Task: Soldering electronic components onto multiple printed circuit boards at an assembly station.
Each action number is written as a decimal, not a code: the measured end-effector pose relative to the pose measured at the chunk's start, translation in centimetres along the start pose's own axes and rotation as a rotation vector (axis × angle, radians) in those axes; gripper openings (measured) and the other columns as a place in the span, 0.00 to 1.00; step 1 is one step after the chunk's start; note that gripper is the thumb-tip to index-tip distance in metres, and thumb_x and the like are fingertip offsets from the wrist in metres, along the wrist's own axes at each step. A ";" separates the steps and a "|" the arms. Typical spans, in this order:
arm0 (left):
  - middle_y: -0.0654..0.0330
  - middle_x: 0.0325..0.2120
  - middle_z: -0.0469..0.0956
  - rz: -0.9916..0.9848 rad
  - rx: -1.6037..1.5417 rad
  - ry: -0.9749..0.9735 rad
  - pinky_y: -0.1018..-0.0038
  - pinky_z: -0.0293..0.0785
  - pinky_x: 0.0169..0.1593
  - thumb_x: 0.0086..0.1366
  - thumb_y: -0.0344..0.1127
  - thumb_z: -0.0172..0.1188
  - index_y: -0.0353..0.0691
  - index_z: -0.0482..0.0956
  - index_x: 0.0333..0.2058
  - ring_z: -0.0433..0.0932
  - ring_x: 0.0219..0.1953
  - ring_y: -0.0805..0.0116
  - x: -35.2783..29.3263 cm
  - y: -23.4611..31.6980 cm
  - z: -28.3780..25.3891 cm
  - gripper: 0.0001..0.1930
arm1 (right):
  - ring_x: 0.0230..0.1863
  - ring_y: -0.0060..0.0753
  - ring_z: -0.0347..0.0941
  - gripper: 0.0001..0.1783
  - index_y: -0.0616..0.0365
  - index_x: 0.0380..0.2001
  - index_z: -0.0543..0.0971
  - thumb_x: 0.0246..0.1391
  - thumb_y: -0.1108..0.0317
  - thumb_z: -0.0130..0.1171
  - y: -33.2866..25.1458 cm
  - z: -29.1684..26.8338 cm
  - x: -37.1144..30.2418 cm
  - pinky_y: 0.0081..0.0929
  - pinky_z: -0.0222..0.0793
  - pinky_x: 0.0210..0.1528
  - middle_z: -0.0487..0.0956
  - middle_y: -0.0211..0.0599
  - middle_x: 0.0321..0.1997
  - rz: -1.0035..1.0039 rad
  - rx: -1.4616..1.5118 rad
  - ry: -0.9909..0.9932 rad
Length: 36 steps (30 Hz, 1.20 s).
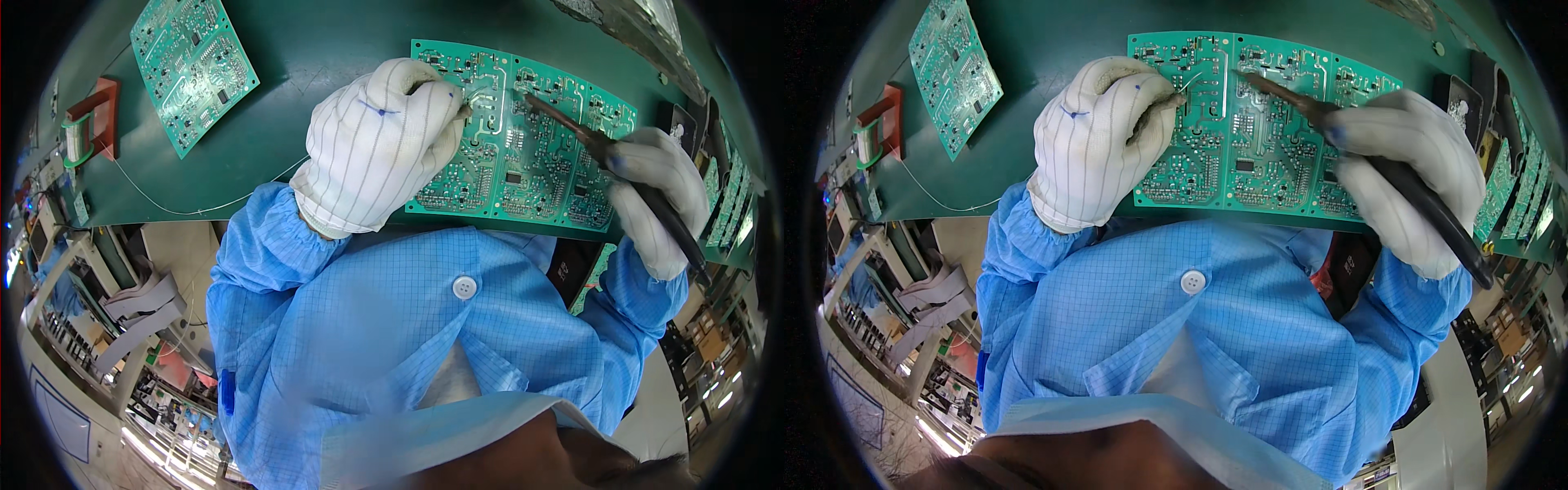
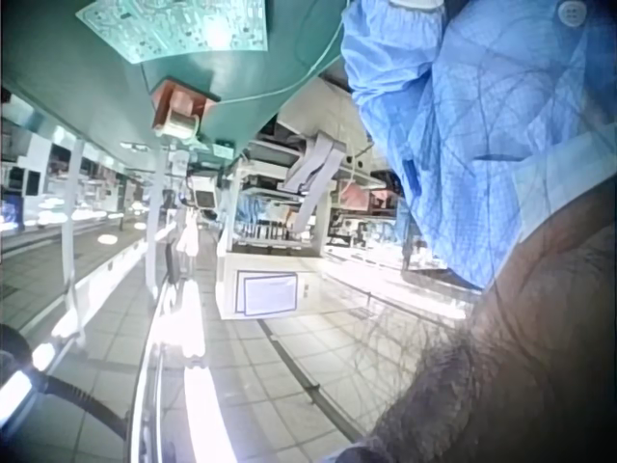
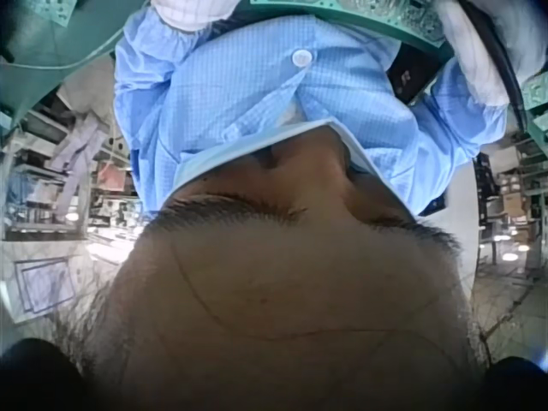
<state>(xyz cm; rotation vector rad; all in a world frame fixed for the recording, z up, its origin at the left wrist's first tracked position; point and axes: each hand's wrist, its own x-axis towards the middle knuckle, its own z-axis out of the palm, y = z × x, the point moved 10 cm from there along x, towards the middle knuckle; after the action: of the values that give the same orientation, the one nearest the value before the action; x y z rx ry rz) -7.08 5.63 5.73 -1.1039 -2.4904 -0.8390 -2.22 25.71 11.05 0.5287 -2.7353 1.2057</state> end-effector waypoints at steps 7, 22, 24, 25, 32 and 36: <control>0.65 0.34 0.83 -0.019 -0.064 -0.025 0.71 0.81 0.35 0.55 0.29 0.73 0.44 0.83 0.33 0.83 0.33 0.65 0.2 1.5 0.5 0.08 | 0.41 0.40 0.85 0.12 0.75 0.45 0.78 0.60 0.80 0.61 3.4 -5.2 -11.2 0.31 0.82 0.48 0.85 0.56 0.42 0.332 -0.419 0.686; 0.63 0.34 0.82 0.157 -0.169 -0.095 0.74 0.77 0.30 0.46 0.28 0.76 0.46 0.81 0.33 0.82 0.32 0.65 -3.8 5.4 -0.6 0.15 | 0.31 0.36 0.76 0.20 0.63 0.47 0.75 0.48 0.81 0.59 -0.2 0.7 -14.4 0.33 0.75 0.32 0.79 0.49 0.35 0.011 0.198 0.597; 0.63 0.36 0.81 0.140 -0.167 -0.118 0.74 0.78 0.30 0.45 0.29 0.76 0.46 0.81 0.33 0.82 0.33 0.66 -4.0 5.3 -0.3 0.15 | 0.25 0.37 0.74 0.20 0.65 0.43 0.77 0.42 0.80 0.63 -1.7 2.1 -13.5 0.35 0.72 0.28 0.78 0.46 0.31 -0.109 0.158 0.502; 0.64 0.36 0.81 0.136 -0.152 -0.129 0.73 0.78 0.30 0.45 0.29 0.76 0.47 0.81 0.32 0.82 0.33 0.66 -4.1 5.4 -0.2 0.15 | 0.23 0.38 0.74 0.19 0.65 0.41 0.77 0.40 0.80 0.63 -2.4 2.6 -13.4 0.35 0.71 0.26 0.78 0.45 0.29 -0.147 0.130 0.492; 0.65 0.36 0.80 0.104 -0.076 -0.099 0.73 0.78 0.31 0.46 0.30 0.76 0.47 0.82 0.33 0.81 0.33 0.68 -3.6 5.6 0.4 0.14 | 0.22 0.39 0.78 0.20 0.65 0.42 0.78 0.41 0.76 0.68 -4.6 4.3 -12.9 0.34 0.74 0.24 0.81 0.43 0.27 -0.205 -0.013 0.419; 0.66 0.35 0.80 0.111 -0.081 -0.098 0.73 0.78 0.31 0.48 0.31 0.76 0.47 0.82 0.33 0.81 0.32 0.68 -3.5 5.7 0.4 0.13 | 0.22 0.39 0.79 0.21 0.65 0.44 0.78 0.43 0.77 0.68 -4.7 4.5 -12.8 0.33 0.75 0.24 0.81 0.43 0.27 -0.219 -0.048 0.422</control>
<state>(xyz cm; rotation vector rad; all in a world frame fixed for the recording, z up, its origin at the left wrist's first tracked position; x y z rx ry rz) -0.52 6.92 5.94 -1.3274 -2.4660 -0.8805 11.59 22.91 8.29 0.4871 -2.2815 1.0547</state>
